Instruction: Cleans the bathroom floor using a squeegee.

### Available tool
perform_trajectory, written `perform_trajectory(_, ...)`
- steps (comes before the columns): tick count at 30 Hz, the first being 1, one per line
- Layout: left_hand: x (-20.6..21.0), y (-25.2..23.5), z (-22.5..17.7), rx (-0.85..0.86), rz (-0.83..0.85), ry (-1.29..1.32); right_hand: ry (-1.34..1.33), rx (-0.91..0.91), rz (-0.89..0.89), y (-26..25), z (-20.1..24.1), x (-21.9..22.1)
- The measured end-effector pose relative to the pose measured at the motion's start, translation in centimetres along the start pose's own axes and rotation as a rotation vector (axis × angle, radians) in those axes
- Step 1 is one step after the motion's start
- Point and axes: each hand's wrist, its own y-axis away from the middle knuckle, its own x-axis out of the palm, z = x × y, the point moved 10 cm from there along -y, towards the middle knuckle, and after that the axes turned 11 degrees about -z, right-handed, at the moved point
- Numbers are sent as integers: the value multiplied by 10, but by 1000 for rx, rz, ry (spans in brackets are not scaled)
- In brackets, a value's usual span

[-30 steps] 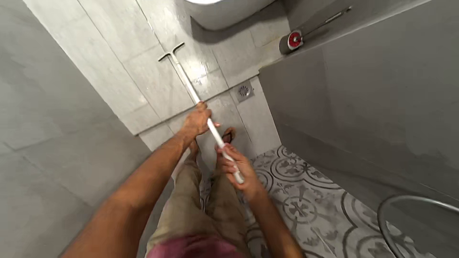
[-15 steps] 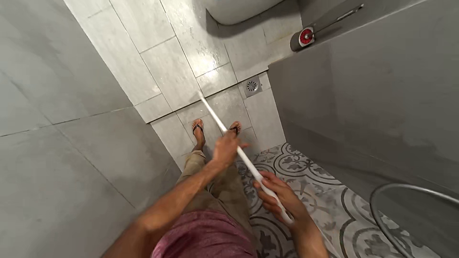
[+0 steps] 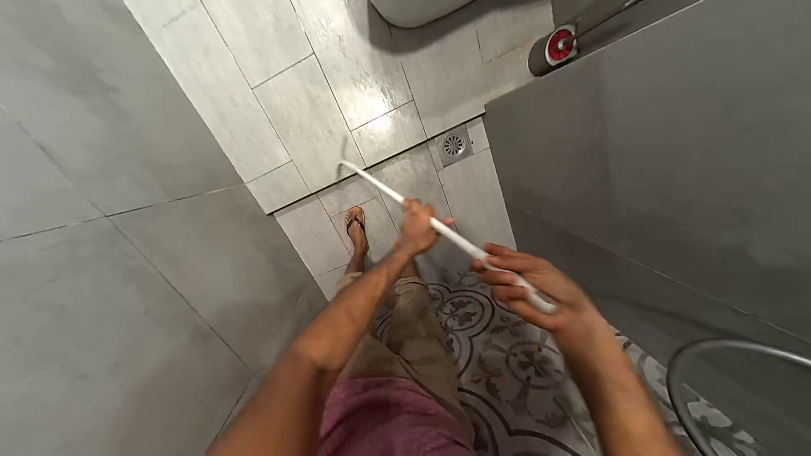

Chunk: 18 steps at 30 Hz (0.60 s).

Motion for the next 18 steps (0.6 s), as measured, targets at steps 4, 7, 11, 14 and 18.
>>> perform_trajectory(4,44,-8,-93,131,146,-70,-25,-62,-125,61,30,-41)
perform_trajectory(7,45,2,-123,302,194,-203,69,-123,-144,83,26,-32)
perform_trajectory(11,46,37,-130,423,411,-361,358,-174,-188,99,-3,-19)
perform_trajectory(14,55,78,-91,356,431,-431,755,-70,-193,93,-43,-41)
perform_trajectory(18,54,125,-19,108,355,-261,1509,-64,-261,54,-74,-64)
